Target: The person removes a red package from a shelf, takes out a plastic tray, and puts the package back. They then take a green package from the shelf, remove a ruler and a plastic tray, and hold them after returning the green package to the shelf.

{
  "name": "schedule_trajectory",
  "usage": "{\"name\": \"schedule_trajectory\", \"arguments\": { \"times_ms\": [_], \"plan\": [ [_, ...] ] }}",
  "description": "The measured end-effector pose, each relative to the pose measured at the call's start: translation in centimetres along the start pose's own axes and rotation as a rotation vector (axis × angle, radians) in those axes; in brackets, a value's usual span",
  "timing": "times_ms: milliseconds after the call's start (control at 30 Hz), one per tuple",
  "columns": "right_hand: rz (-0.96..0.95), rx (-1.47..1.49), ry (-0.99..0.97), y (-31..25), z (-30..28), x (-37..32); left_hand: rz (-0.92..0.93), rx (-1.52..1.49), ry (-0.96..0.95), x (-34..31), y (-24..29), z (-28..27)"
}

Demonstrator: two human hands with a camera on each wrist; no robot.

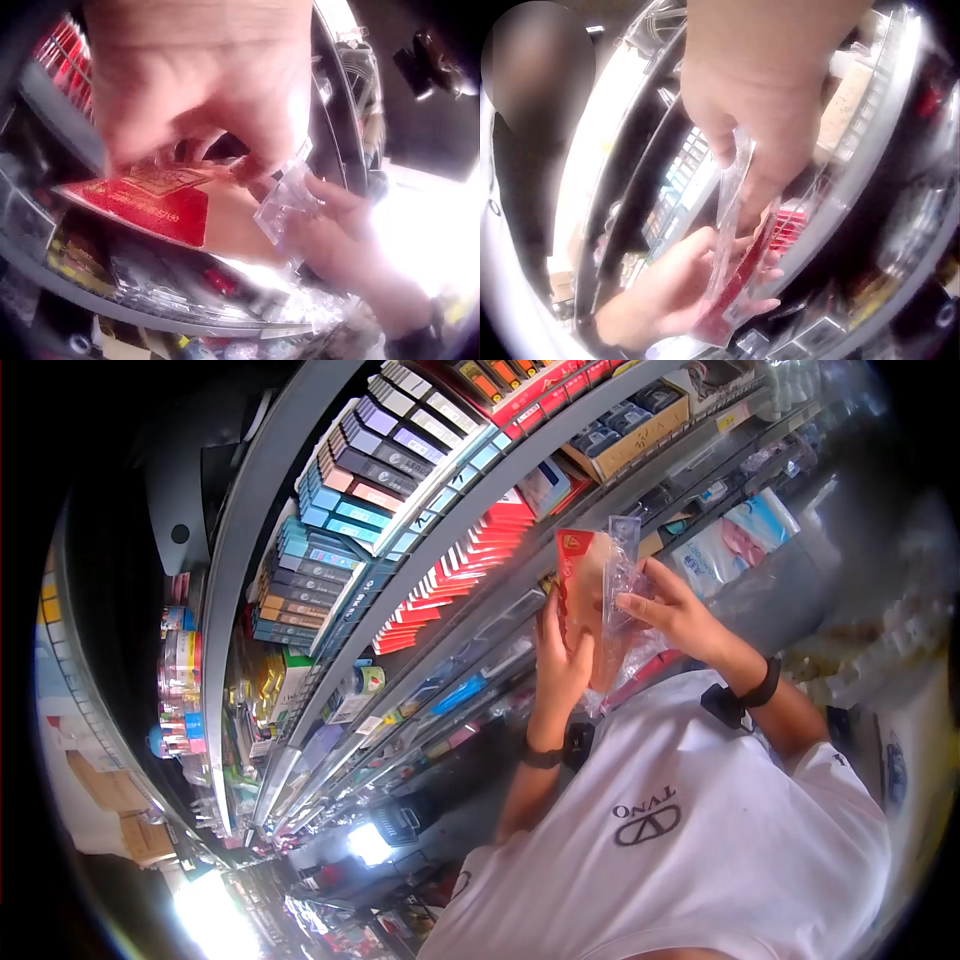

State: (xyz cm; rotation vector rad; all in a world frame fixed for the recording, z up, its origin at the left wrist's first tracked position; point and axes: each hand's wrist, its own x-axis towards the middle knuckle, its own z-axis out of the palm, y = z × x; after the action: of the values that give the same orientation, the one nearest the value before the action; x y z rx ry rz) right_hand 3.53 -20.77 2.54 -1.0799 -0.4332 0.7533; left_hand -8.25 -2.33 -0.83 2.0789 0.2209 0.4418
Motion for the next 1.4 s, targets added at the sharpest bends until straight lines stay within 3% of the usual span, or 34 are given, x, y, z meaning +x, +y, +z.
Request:
{"name": "schedule_trajectory", "arguments": {
  "times_ms": [67,167,333,600,867,1133,1233,1333,1400],
  "plan": [
    [-0.049,-0.027,0.077,0.2,0.1,0.0,-0.156,-0.255,0.010,-0.2,-0.8,0.5],
    [-0.145,-0.032,0.201,0.9,0.1,0.3,-0.271,-0.245,0.022,0.3,1.1,0.3],
    [-0.218,-0.225,0.305,2.2,-0.2,0.6,-0.216,-0.171,0.016,0.2,0.7,0.3],
    [-0.256,-0.475,0.278,1.3,1.9,-0.1,-0.054,0.103,0.085,0.5,2.3,1.0],
    [-0.249,-0.543,0.249,1.8,2.5,-0.3,0.080,0.173,0.134,0.8,3.0,1.4],
    [-0.170,-0.632,0.154,2.0,2.3,-0.6,0.072,0.176,0.170,0.9,3.4,1.7],
    [-0.128,-0.664,0.201,2.4,2.1,-0.3,0.067,0.138,0.174,0.9,3.6,1.9],
    [-0.314,-0.546,0.217,2.5,2.0,0.0,0.064,0.117,0.183,0.8,3.7,2.1],
    [-0.279,-0.482,0.230,2.7,2.0,0.3,0.067,0.128,0.184,0.8,3.7,2.1]
  ]
}}
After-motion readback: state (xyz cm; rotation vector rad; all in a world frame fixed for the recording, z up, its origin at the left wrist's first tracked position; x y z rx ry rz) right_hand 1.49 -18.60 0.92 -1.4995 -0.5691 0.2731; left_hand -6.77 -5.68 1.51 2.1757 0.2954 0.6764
